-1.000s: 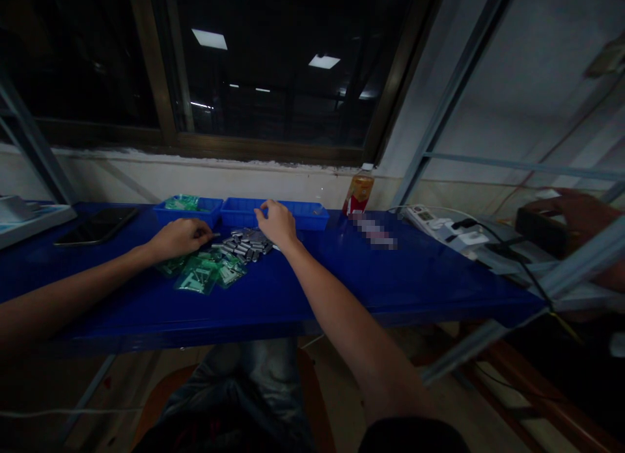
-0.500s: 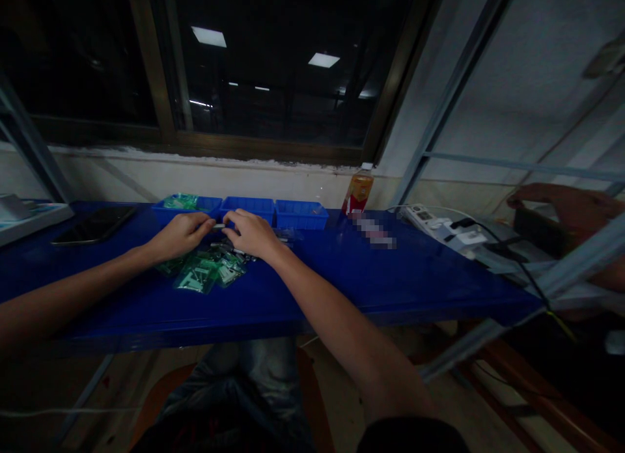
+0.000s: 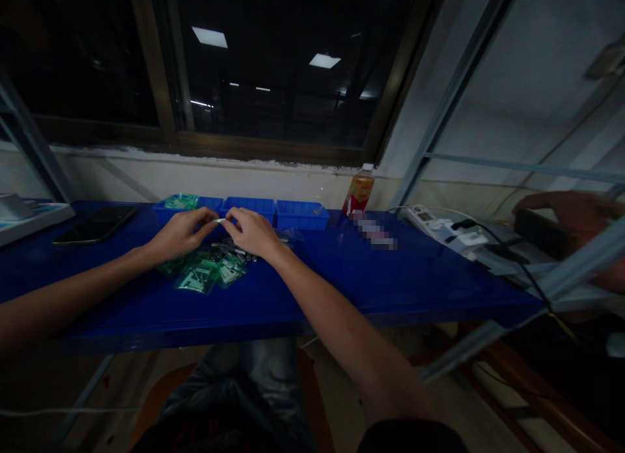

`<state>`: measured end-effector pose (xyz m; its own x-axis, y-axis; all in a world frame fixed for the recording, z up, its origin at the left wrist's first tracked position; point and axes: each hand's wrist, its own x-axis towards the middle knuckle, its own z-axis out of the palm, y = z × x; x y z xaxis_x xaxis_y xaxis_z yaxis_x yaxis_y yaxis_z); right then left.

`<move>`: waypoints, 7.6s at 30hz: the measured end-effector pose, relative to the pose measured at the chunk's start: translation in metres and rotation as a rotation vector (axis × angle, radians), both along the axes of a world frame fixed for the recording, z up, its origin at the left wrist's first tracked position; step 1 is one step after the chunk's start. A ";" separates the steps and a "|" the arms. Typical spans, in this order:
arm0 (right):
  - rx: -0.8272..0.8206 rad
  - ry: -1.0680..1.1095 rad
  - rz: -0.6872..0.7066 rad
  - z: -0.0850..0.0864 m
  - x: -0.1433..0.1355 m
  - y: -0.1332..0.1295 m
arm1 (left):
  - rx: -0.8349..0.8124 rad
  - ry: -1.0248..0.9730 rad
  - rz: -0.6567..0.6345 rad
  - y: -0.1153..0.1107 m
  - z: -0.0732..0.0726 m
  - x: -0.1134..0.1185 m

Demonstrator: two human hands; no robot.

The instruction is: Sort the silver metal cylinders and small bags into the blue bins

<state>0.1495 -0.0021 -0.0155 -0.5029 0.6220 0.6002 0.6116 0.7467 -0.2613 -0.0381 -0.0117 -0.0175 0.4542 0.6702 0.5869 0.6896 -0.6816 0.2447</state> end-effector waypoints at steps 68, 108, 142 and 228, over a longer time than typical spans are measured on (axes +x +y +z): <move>0.041 -0.029 0.011 0.002 -0.005 -0.011 | 0.096 0.090 0.071 -0.005 0.005 -0.001; 0.097 0.021 -0.635 -0.011 0.051 0.044 | -0.077 0.372 -0.017 0.007 -0.009 -0.003; -0.007 -0.108 -0.043 -0.001 -0.002 -0.004 | -0.009 -0.095 -0.038 0.004 -0.003 0.002; 0.036 -0.077 -0.036 0.002 -0.004 -0.010 | 0.065 0.025 0.070 -0.005 0.003 0.000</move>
<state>0.1452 -0.0121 -0.0139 -0.5259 0.6192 0.5831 0.6556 0.7319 -0.1859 -0.0386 -0.0170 -0.0140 0.4231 0.6617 0.6190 0.7413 -0.6456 0.1834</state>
